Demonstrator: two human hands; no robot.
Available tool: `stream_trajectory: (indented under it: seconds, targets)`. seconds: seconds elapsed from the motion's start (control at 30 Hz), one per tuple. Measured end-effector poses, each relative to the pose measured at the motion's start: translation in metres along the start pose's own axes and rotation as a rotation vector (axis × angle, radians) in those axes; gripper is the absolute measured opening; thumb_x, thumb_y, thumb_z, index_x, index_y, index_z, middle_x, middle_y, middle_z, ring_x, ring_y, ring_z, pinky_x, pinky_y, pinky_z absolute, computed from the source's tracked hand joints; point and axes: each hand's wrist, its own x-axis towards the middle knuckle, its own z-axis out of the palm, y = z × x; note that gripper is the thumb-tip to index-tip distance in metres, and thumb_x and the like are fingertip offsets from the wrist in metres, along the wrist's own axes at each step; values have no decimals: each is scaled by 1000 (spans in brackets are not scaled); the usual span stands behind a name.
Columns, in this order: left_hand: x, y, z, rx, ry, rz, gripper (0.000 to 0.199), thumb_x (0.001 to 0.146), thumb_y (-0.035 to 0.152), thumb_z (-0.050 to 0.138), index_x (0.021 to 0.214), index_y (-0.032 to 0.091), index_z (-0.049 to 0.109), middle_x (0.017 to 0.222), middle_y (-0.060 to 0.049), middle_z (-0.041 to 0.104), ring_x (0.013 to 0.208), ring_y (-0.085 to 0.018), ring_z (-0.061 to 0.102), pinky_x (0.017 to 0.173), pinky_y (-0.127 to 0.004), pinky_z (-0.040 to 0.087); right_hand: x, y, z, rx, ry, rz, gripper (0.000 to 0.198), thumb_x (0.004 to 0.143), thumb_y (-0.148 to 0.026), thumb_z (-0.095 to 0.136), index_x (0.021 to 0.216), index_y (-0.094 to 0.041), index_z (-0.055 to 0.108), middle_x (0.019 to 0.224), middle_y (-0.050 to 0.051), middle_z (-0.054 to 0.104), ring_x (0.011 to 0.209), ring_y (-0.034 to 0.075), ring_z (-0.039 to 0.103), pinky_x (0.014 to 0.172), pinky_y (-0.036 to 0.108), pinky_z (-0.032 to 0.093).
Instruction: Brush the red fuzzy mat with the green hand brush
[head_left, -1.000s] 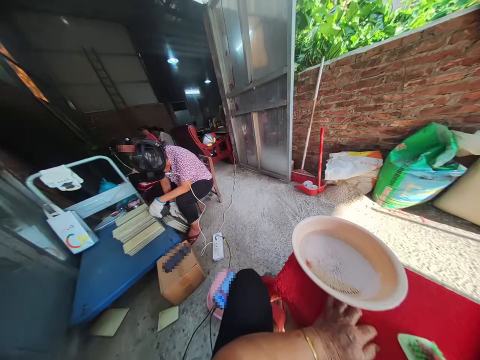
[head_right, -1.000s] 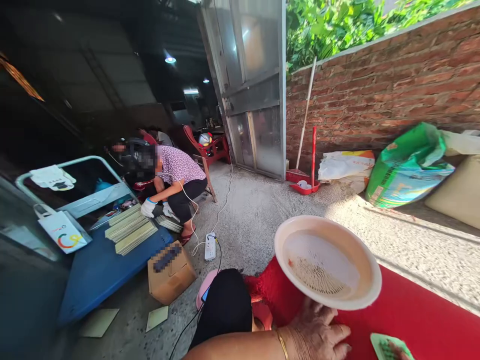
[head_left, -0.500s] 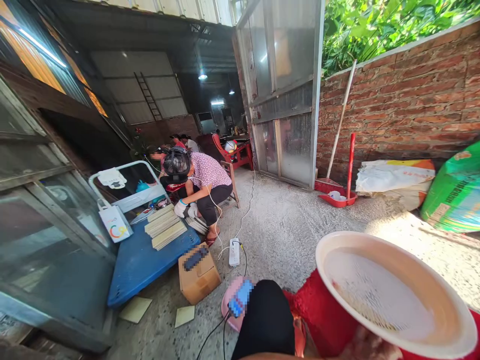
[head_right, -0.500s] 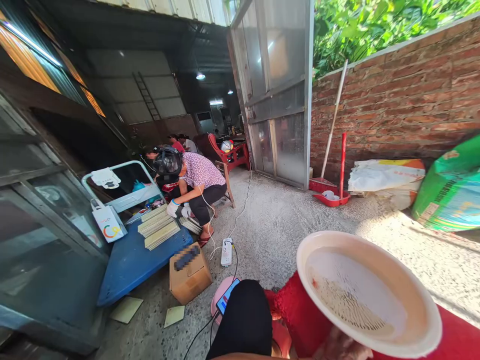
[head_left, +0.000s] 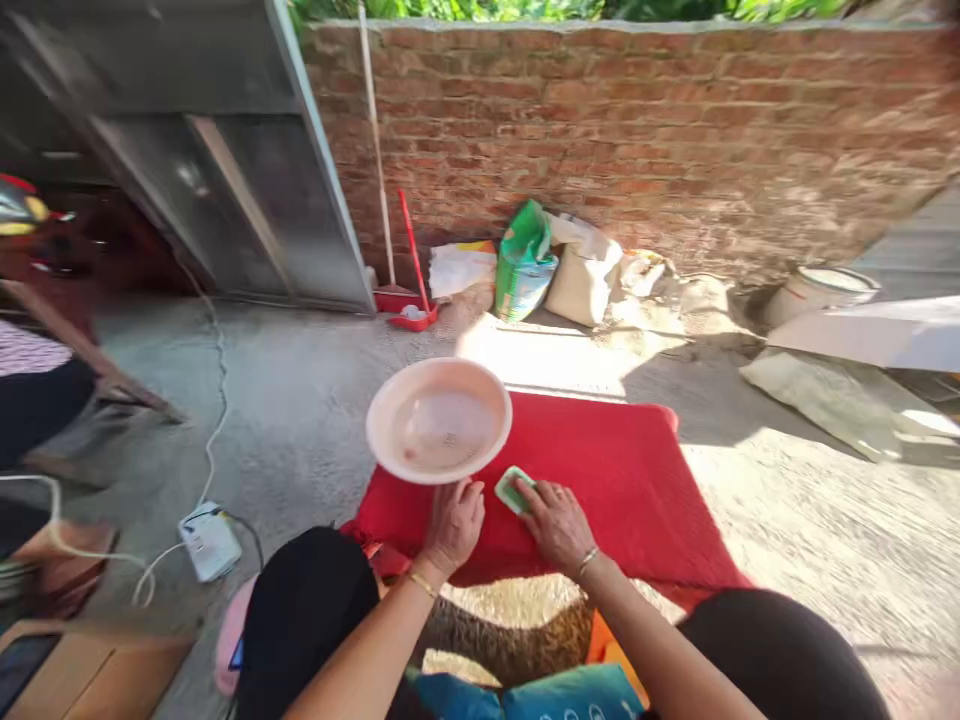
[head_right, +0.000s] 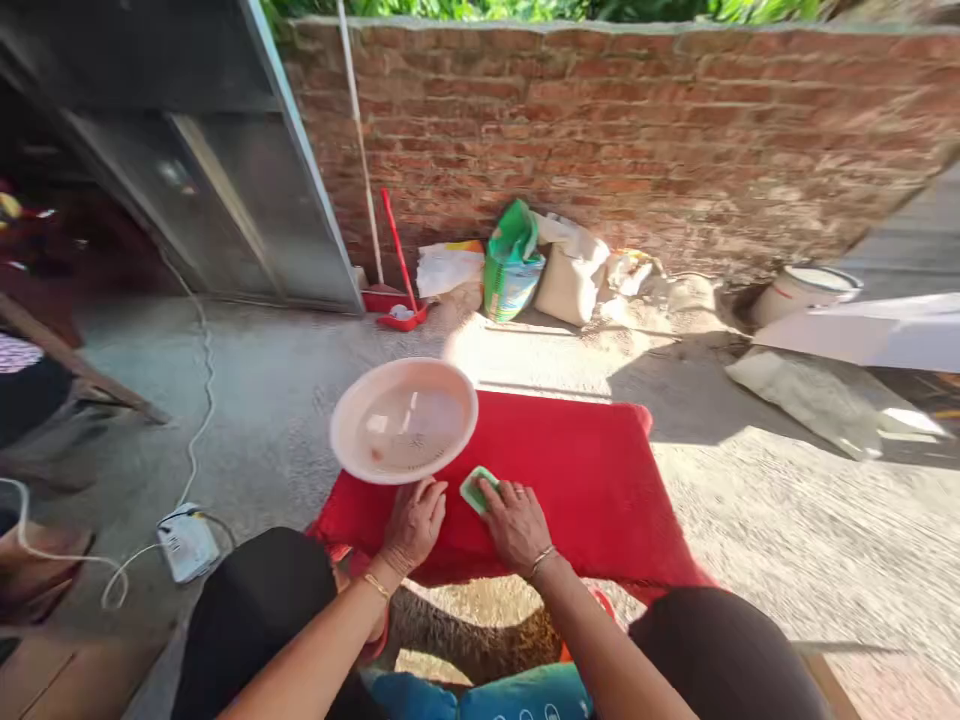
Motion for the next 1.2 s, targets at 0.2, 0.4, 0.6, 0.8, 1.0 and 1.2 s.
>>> stream_trajectory:
  seconds: [0.2,0.4,0.6,0.8,1.0,1.2]
  targets:
    - [-2,-3,3,10,43,54,24,93,20,41,106,18,61,99,-9,63,99,-24,58,89,-40,45,-22,114,-35,-135,-100,735,51,93,-39,43,142,-23,41,111,14,59,99,26,56,83,38,41]
    - [1,0,0,43,-49,10,27,94,21,38,107,17,62,99,-8,64,98,-23,57,91,-40,43,-16,83,-32,-107,-110,751,53,92,-38,43,142,-20,41,115,16,57,102,29,52,84,39,37]
    - [-1,-5,1,20,-20,6,29,94,20,37,107,16,62,102,-9,64,100,-22,57,92,-37,43,-9,-14,-11,155,-168,-72,52,94,-38,42,145,-32,37,128,12,53,110,26,46,97,40,29]
    - [2,-9,3,53,3,70,29,93,20,38,105,17,63,98,-9,65,97,-23,58,91,-38,41,12,108,-35,2,-86,696,50,93,-37,44,142,-32,39,120,10,56,109,26,49,91,37,31]
    - [6,-12,8,111,38,132,27,92,21,40,102,19,65,93,-7,65,91,-23,59,86,-38,43,29,122,-32,43,69,1083,55,92,-38,42,145,-22,36,126,16,52,114,30,47,89,41,33]
    - [11,-4,10,114,88,190,27,92,20,40,101,21,66,93,-8,65,87,-23,61,78,-37,47,47,21,-4,226,-47,158,54,87,-38,53,139,-34,41,125,6,56,109,25,49,92,39,35]
